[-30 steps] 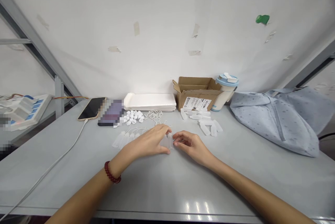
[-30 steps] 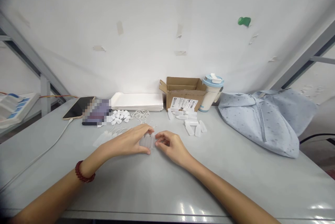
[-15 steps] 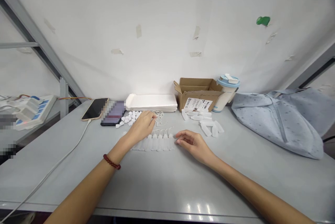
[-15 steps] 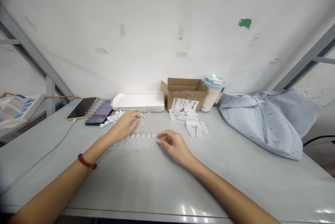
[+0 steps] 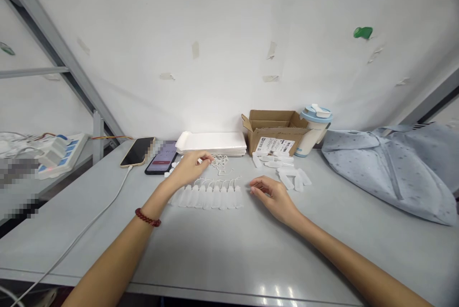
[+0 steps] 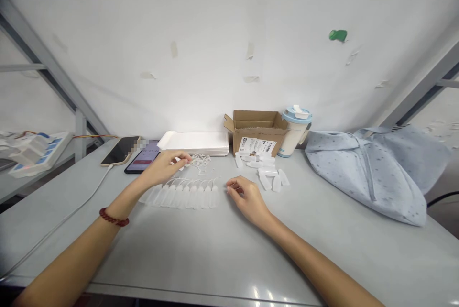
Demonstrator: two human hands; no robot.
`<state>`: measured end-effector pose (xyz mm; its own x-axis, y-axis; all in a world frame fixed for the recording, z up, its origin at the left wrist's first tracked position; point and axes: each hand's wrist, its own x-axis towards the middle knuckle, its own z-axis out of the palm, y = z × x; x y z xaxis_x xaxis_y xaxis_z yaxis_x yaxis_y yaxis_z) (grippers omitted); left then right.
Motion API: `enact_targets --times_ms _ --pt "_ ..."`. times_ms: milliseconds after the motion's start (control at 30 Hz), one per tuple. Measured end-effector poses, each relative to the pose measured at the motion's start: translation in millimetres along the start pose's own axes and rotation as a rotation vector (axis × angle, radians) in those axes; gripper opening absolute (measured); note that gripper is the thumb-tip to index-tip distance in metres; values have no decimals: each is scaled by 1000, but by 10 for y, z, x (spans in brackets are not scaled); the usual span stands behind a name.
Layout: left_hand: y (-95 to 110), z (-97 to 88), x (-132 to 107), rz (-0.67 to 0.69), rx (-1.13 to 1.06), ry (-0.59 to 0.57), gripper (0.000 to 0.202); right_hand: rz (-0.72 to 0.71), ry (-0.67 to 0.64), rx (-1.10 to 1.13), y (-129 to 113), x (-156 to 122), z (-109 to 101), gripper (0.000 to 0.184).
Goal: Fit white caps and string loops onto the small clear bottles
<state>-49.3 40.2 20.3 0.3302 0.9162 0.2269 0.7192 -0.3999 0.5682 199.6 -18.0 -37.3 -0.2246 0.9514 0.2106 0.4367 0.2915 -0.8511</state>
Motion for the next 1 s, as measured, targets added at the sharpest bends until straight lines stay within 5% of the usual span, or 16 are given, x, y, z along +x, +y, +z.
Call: enact_targets --times_ms 133,267,467,633,1000 --pt "-10 -218 -73 -29 6 -57 27 -50 -21 -70 -4 -16 13 14" --pt "-261 -261 -396 41 125 -2 35 -122 8 -150 -13 -50 35 16" --pt "-603 -180 -824 154 323 -37 79 -387 -26 -402 -92 -113 171 39" --pt "-652 -123 -777 233 359 -68 82 -464 -86 -550 -117 -72 295 62" --pt "-697 -13 -695 363 338 -60 82 -579 -163 -712 -299 155 571 75"
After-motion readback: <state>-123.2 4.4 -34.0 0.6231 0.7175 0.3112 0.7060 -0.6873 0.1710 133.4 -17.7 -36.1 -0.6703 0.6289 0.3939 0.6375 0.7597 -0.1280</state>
